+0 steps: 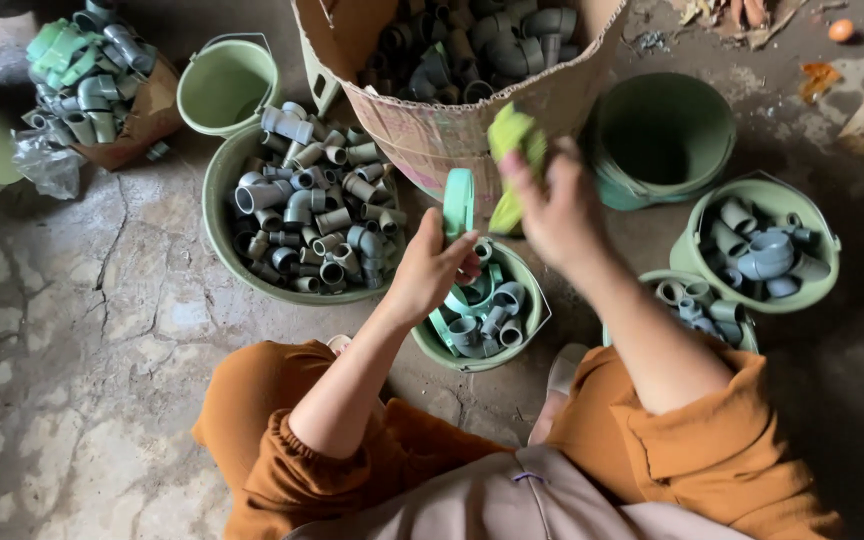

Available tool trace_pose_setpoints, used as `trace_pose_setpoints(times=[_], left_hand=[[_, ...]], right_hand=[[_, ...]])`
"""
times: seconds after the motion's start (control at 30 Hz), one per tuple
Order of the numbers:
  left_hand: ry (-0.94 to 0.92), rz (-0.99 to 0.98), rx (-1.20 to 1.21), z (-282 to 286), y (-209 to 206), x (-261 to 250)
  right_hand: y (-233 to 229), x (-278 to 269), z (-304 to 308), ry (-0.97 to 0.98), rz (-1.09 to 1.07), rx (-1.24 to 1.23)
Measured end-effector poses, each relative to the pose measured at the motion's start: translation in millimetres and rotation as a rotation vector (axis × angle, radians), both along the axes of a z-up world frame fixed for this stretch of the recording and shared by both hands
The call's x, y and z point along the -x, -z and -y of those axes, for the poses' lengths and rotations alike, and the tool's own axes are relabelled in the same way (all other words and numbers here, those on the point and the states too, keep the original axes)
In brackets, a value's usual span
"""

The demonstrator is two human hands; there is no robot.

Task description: The person sits on the floor and wipes small gray plastic pipe fittings with a green cloth. They pick up each fitting from a bucket, wipe it, and place it into another bucket. The person also wipes the inside and outside of a green bucket.

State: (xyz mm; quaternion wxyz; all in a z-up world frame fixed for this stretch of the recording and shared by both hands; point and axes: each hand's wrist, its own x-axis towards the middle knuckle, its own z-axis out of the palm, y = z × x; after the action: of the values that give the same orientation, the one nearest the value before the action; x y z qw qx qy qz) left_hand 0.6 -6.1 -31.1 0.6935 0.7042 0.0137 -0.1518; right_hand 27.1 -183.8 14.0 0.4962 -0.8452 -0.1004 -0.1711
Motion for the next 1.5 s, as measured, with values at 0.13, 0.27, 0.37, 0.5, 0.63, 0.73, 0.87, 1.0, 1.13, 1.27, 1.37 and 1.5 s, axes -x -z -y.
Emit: trace_pose_setpoints(times=[0.13, 0.27, 0.37, 0.5, 0.63, 0.73, 0.87, 1.0, 1.13, 1.27, 1.37, 1.5], left_hand=[[0.066, 0.389, -0.358, -1.7, -17.3, 9.7], [0.096, 0.511, -0.363, -5.6, -21.4, 23.4], [0.122, 0.551, -0.413, -7.2, -25.3, 28.9], [0.156, 0.578, -0.353, -17.9, -44.2, 28.9], [0.181, 0.598, -0.348, -16.7, -56.0, 32.5], [0.261, 0.614, -0.342, -18.2, -55.7, 38.9], [0.165, 0.564, 0.004, -30.1, -61.8, 35.0], [0.044, 0.315, 0.626, -37.0, -51.2, 25.8], [0.043, 0.277, 0.858, -40.9, -70.6, 24.0], [0.072, 0.231, 0.990, -41.8, -74.9, 20.9], [0.064, 0.199, 0.992, -37.7, -65.5, 18.4], [-0.019, 0.279, 0.685, -42.4, -66.7, 14.5]], right_hand=[[34.0, 7.8, -26.5, -0.157, 0.414, 0.468], [25.8, -11.4, -7.9, -0.139, 0.250, 0.243], [10.4, 5.2, -14.3, -0.116, 0.183, 0.171], [-2.1, 38.3, -42.2, -0.038, 0.373, 0.422], [-5.5, 19.2, -21.8, -0.057, 0.328, 0.279], [15.3, 1.9, -0.3, -0.088, 0.060, 0.028], [9.3, 11.5, -17.0, -0.112, -0.411, -0.231], [16.2, 4.5, 3.3, -0.139, -0.540, -0.013], [-20.9, 2.1, 3.2, -0.045, -0.629, 0.052], [-15.5, 2.3, 3.0, 0.020, -0.853, -0.734], [0.7, 4.5, 11.2, -0.261, -0.842, -1.124], [6.4, 6.8, 13.9, -0.699, -0.653, -1.095]])
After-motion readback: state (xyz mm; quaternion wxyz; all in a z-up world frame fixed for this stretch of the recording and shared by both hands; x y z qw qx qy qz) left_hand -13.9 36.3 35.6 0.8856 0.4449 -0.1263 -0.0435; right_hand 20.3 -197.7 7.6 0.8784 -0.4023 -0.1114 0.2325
